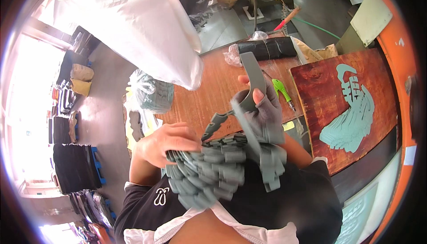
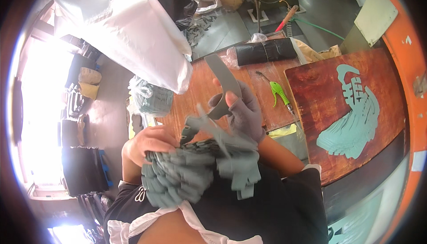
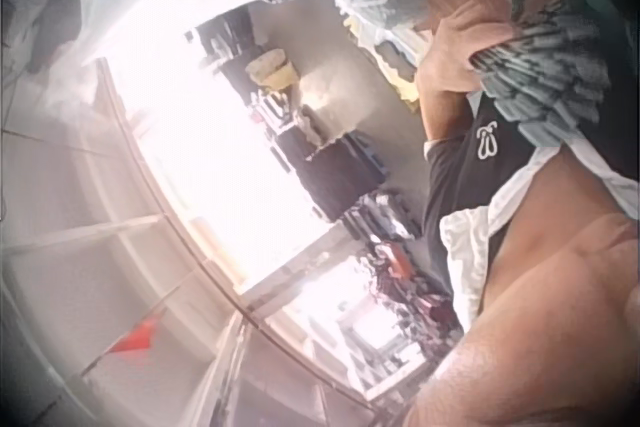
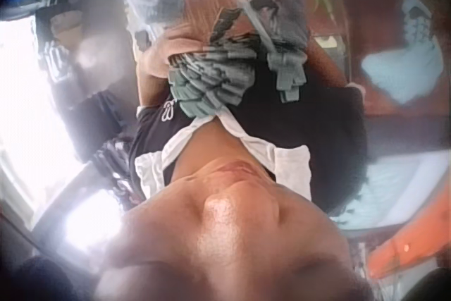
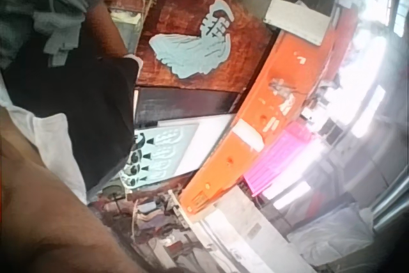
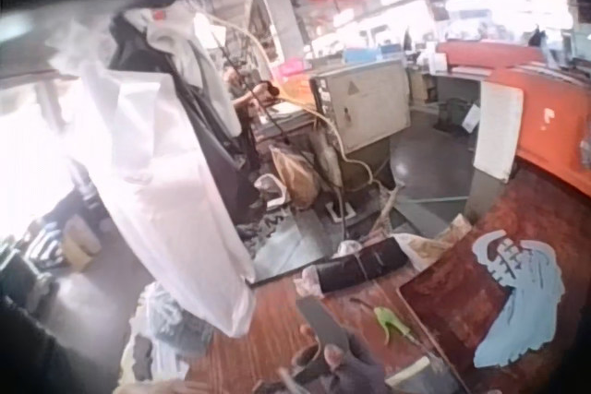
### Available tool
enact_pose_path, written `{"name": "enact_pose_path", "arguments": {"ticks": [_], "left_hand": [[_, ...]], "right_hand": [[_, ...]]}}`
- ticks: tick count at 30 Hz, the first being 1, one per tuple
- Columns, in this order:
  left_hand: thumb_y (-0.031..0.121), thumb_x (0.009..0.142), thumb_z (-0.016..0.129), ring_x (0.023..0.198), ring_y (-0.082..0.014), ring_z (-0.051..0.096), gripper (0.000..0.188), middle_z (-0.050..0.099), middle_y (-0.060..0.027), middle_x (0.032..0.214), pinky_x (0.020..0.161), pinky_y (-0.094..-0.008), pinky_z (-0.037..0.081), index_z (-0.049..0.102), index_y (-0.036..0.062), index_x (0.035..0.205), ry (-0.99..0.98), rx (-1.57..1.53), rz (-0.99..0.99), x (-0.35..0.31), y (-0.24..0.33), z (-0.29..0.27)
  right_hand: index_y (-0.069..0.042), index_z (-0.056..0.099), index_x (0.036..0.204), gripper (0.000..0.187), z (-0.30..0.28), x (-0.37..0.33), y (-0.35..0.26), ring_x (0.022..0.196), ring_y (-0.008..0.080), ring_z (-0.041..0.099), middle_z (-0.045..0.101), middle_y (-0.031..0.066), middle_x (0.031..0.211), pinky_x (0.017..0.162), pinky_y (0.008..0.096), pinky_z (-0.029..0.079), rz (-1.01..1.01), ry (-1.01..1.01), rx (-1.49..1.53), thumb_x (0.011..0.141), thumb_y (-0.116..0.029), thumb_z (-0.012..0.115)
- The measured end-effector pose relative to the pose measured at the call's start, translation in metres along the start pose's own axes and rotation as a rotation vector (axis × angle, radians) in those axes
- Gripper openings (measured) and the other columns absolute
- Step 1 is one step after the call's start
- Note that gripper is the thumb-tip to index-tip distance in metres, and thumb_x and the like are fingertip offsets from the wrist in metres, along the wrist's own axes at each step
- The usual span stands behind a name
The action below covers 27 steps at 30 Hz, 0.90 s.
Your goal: The person removes light-blue cut parts from a sheet, stacks them, and uses a green handheld tool to trim edges. They then place a new sheet on the machine bed and wipe its surface with a cloth.
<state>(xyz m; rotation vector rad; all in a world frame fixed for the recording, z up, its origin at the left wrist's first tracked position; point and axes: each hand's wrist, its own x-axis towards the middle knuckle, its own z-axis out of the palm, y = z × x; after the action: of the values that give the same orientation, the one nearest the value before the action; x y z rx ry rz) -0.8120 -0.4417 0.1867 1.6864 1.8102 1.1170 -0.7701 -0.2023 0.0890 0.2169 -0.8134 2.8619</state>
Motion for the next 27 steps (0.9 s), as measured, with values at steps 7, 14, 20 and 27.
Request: {"name": "enact_pose_path", "arguments": {"ticks": [7, 14, 20, 27], "left_hand": [[0.008, 0.064, 0.068, 0.083, -0.0279, 0.057, 0.047, 0.060, -0.0093, 0.098, 0.068, -0.0358, 0.046, 0.060, 0.0041, 0.110, 0.011, 0.133, -0.051, 0.036, 0.023, 0.006], [0.009, 0.065, 0.069, 0.081, -0.0292, 0.059, 0.046, 0.061, -0.0119, 0.095, 0.068, -0.0357, 0.047, 0.059, 0.0002, 0.109, 0.195, 0.052, -0.086, 0.041, 0.010, 0.020], [0.011, 0.066, 0.072, 0.078, -0.0295, 0.060, 0.045, 0.061, -0.0156, 0.095, 0.067, -0.0360, 0.048, 0.059, -0.0003, 0.107, 0.199, 0.049, -0.124, 0.053, 0.005, 0.026], [0.017, 0.068, 0.075, 0.092, -0.0275, 0.059, 0.057, 0.060, -0.0140, 0.103, 0.081, -0.0363, 0.046, 0.052, -0.0034, 0.116, 0.250, -0.179, -0.365, 0.021, -0.030, 0.020]], "right_hand": [[-0.006, 0.053, 0.111, 0.026, -0.034, 0.017, -0.032, 0.091, 0.0162, 0.059, 0.059, 0.0042, 0.097, 0.075, 0.0301, 0.049, 0.472, -0.253, -0.160, 0.093, -0.024, 0.052], [0.001, 0.053, 0.106, 0.040, -0.055, 0.006, -0.058, 0.095, 0.0245, 0.059, 0.060, 0.0154, 0.099, 0.084, 0.0370, 0.049, 0.591, -0.147, 0.251, 0.087, -0.034, 0.055], [-0.001, 0.052, 0.116, 0.035, -0.063, 0.014, -0.082, 0.103, 0.0308, 0.058, 0.057, 0.0199, 0.112, 0.088, 0.0429, 0.049, 0.552, -0.348, 0.061, 0.087, -0.021, 0.057], [0.000, 0.039, 0.130, 0.083, -0.052, 0.006, -0.066, 0.107, 0.0220, 0.054, 0.053, 0.0131, 0.119, 0.092, 0.0361, 0.044, 0.439, -0.183, -0.143, 0.082, -0.067, 0.044]]}}
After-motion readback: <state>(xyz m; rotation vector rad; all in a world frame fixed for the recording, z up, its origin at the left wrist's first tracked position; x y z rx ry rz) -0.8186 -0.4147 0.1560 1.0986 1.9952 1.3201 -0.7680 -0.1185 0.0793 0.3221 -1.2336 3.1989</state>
